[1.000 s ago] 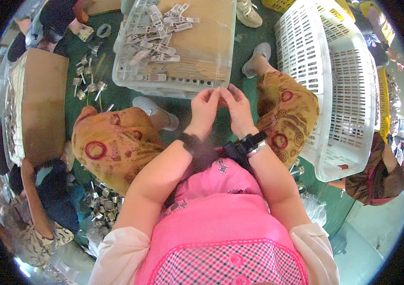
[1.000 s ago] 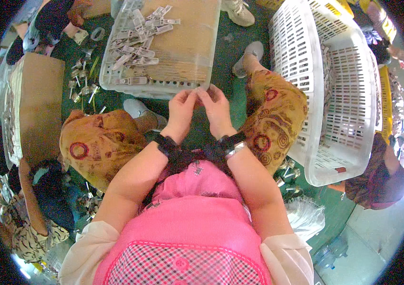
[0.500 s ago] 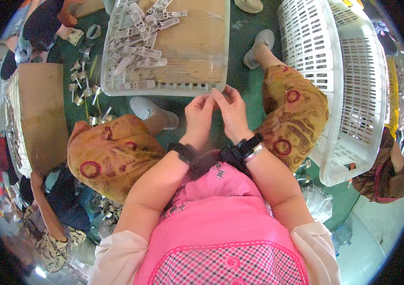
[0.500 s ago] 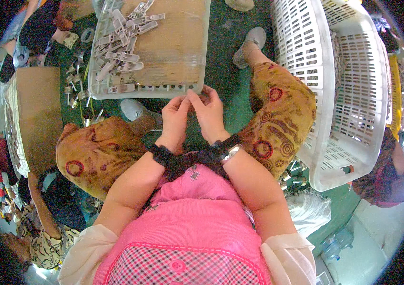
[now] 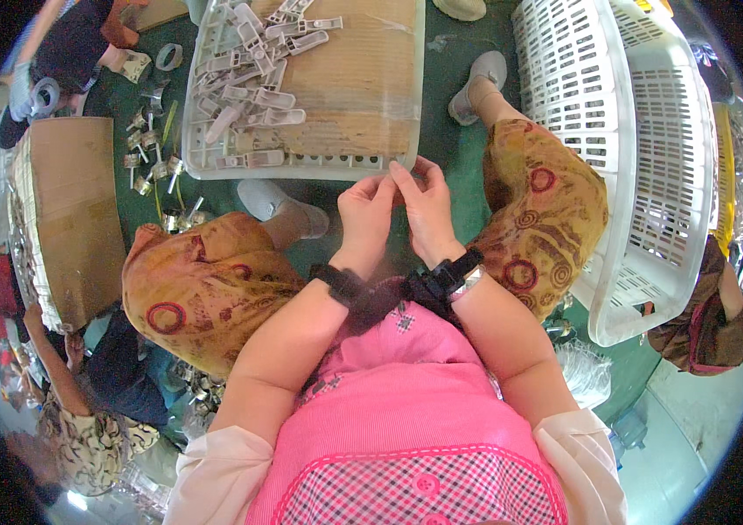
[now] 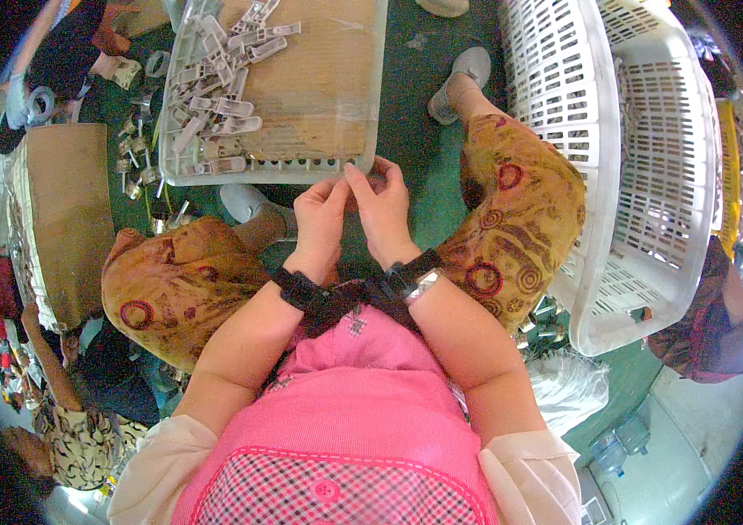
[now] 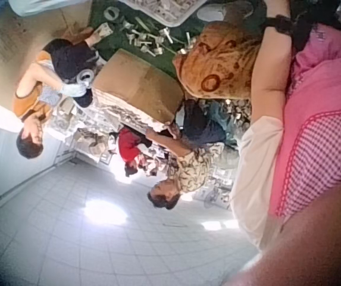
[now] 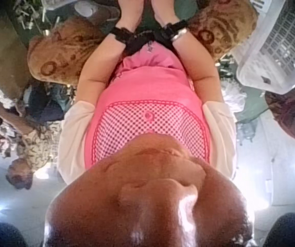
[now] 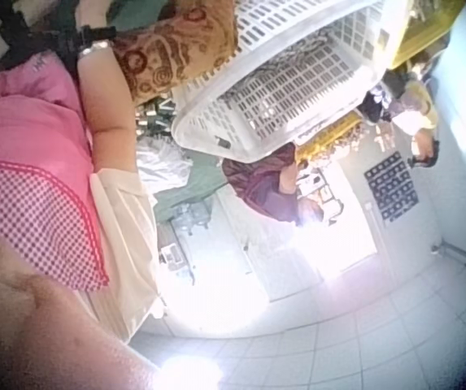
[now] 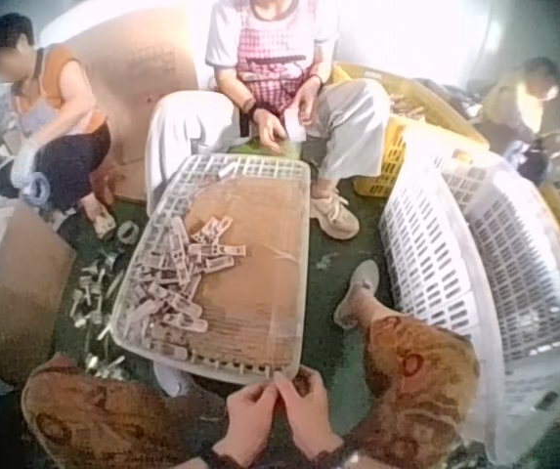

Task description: Assembling various plastic parts and metal hinges for manufacturing.

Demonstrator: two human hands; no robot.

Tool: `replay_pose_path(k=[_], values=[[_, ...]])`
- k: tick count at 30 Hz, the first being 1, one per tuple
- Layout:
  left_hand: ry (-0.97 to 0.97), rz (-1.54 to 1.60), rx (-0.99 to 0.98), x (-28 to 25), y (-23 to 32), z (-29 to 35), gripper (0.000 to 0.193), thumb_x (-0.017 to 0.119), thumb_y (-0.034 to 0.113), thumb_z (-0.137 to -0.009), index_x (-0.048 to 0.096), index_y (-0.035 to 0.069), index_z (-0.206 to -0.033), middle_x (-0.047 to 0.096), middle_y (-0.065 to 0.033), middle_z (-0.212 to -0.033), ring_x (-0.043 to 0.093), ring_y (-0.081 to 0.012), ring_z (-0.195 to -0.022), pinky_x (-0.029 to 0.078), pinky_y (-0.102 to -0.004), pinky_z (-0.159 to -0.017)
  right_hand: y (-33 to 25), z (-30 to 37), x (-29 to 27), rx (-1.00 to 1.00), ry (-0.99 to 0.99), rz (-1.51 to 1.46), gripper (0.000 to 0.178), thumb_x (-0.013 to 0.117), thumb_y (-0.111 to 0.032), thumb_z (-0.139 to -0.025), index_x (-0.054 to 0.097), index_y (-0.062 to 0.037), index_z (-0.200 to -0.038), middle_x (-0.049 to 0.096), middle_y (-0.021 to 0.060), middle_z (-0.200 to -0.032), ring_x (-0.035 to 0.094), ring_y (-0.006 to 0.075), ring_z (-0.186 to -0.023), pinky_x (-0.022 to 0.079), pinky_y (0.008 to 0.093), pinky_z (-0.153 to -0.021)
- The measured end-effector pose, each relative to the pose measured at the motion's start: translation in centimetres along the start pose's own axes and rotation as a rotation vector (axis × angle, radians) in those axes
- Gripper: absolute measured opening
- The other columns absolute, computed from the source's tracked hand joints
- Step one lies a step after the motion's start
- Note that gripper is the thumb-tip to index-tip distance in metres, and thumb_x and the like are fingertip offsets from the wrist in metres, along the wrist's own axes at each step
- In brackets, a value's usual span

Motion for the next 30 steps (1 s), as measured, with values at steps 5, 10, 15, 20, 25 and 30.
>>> replay_pose_path(k=[5, 10, 15, 20, 25, 30], values=[[-0.017, 0.007, 0.014, 0.0, 0.0, 0.0, 0.018, 0.059, 0.012, -0.089, 0.066, -0.004, -0.093, 0.067, -0.0044, -0.084, 0.058, -0.0088, -0.072, 0.045, -0.0232, -0.066, 0.0, 0.0, -0.1, -0.009, 0.013, -0.01, 0.047, 0.067, -0.018, -0.084, 0.044, 0.0032, -0.117, 0.06, 0.0105, -0.102, 0.058, 0.0147, -0.088, 0.049, 0.0272, -0.072], [0.008, 0.049, 0.001, -0.3, -0.6, -0.3, 0.017, 0.058, 0.009, -0.088, 0.065, -0.007, -0.091, 0.067, -0.0072, -0.084, 0.06, -0.0108, -0.074, 0.049, -0.0235, -0.069, -0.3, 0.1, 0.2, -0.023, 0.004, 0.008, 0.047, 0.068, -0.018, -0.084, 0.044, 0.0033, -0.117, 0.059, 0.0104, -0.104, 0.058, 0.0145, -0.09, 0.049, 0.0272, -0.074], [0.0, -0.034, 0.018, 0.3, 0.7, -0.1, 0.02, 0.057, 0.011, -0.088, 0.065, -0.007, -0.091, 0.067, -0.0078, -0.083, 0.06, -0.0107, -0.074, 0.048, -0.0243, -0.069, 0.0, -0.5, -0.2, -0.016, 0.006, 0.037, 0.047, 0.068, -0.018, -0.083, 0.044, 0.0033, -0.118, 0.058, 0.0107, -0.106, 0.057, 0.0148, -0.092, 0.048, 0.0278, -0.077], [0.02, -0.246, 0.086, -0.9, 0.0, -0.8, 0.021, 0.059, 0.013, -0.087, 0.066, -0.007, -0.089, 0.067, -0.0051, -0.083, 0.057, -0.009, -0.073, 0.045, -0.0242, -0.067, -0.4, -0.2, 0.1, -0.081, -0.019, 0.098, 0.047, 0.068, -0.018, -0.084, 0.044, 0.003, -0.118, 0.057, 0.0107, -0.107, 0.056, 0.0154, -0.094, 0.047, 0.0283, -0.08], [0.056, -0.241, 0.02, -1.3, -1.1, -0.5, 0.019, 0.059, 0.012, -0.088, 0.066, -0.006, -0.09, 0.066, -0.006, -0.084, 0.057, -0.0087, -0.073, 0.045, -0.0237, -0.066, 0.5, -0.1, -0.2, -0.015, -0.002, 0.108, 0.049, 0.067, -0.02, -0.085, 0.043, 0.0025, -0.12, 0.055, 0.0112, -0.111, 0.054, 0.0163, -0.099, 0.046, 0.0291, -0.084], [0.037, -0.061, -0.018, -0.6, -0.9, -0.3, 0.018, 0.058, 0.011, -0.088, 0.065, -0.006, -0.089, 0.066, -0.0058, -0.083, 0.057, -0.0092, -0.071, 0.046, -0.0239, -0.066, 0.2, -0.2, -0.1, -0.026, -0.031, 0.055, 0.05, 0.067, -0.02, -0.085, 0.042, 0.0025, -0.121, 0.054, 0.0112, -0.112, 0.054, 0.0166, -0.1, 0.045, 0.0295, -0.085]])
Point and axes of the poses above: each hand's wrist, its own z-axis away from the middle knuckle, its own x-axis out of the palm, y = z × x, the point moved 7 cm from there along -z, towards the middle knuckle
